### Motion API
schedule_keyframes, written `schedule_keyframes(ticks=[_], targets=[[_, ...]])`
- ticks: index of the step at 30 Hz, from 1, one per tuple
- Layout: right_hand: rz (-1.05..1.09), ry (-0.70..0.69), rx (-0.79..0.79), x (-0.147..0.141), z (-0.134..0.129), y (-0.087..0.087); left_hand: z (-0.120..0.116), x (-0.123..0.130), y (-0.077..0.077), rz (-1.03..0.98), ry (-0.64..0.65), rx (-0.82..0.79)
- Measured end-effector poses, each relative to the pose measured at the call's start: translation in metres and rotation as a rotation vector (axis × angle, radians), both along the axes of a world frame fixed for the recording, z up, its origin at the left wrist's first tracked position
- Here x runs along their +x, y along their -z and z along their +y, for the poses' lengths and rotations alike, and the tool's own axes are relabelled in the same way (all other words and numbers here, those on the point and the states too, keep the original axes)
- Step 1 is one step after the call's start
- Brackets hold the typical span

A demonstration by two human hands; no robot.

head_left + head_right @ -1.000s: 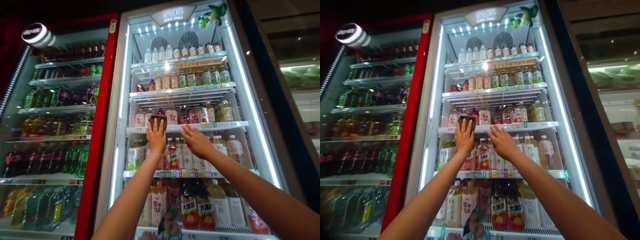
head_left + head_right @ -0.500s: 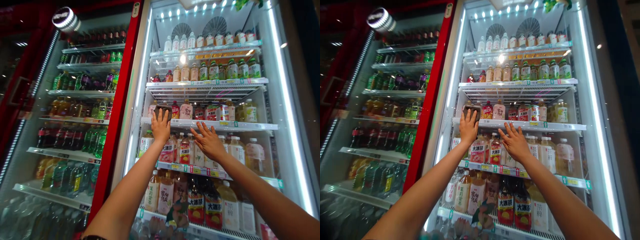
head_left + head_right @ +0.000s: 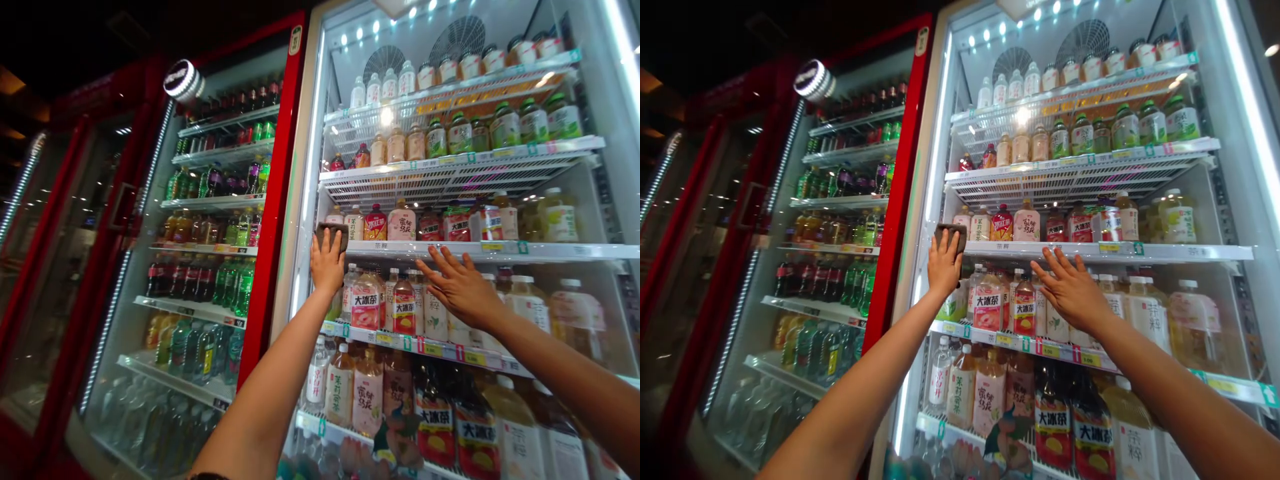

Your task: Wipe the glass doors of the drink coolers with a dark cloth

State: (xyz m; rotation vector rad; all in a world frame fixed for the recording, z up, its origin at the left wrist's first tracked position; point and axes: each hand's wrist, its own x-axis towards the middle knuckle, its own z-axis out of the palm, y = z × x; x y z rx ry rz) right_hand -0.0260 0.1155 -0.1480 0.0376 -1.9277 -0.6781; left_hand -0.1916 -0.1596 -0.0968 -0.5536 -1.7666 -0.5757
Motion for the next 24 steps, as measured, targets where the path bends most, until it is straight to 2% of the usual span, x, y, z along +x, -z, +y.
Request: schedule_keyframes(ticks=[3,5,7,9,11,12,14,16,18,19,21,24], targets=[[0.0,-0.018,-0.019,-0.001,0.0,0.001,-0.002,0.004,0.038,0.036,0.01,-0.071],[-0.002,-0.03,-0.028,-0.001,0.0,0.002,0.005,0.011,0.044,0.057,0.041,-0.138],[0.0,-0.043,-0.027,-0.002,0.001,0.003,0.009,0.014,0.032,0.067,0.081,-0.191],[0.009,-0.056,-0.018,-0.004,0.002,0.003,0.007,0.013,0.012,0.058,0.103,-0.201],[0.021,-0.065,-0.01,-0.005,0.003,0.004,-0.003,0.007,-0.001,0.029,0.089,-0.14],[0.026,-0.066,-0.009,-0.006,0.003,0.004,-0.01,0.004,-0.001,0.01,0.07,-0.092],[0.035,-0.066,-0.014,-0.006,0.003,0.005,-0.021,-0.003,0.01,-0.023,0.029,0.01],[0.035,-0.066,-0.018,-0.005,0.002,0.006,-0.025,-0.006,0.031,-0.027,0.003,0.062],[0.034,-0.063,-0.019,-0.004,0.002,0.006,-0.023,-0.005,0.048,0.004,0.003,0.029],[0.034,-0.062,-0.021,-0.004,0.002,0.007,-0.02,-0.004,0.05,0.027,0.012,-0.012],[0.034,-0.064,-0.027,-0.004,0.002,0.007,-0.014,-0.004,0.041,0.062,0.038,-0.105],[0.025,-0.079,-0.041,-0.005,0.003,0.008,-0.016,-0.01,0.002,0.049,0.044,-0.14]])
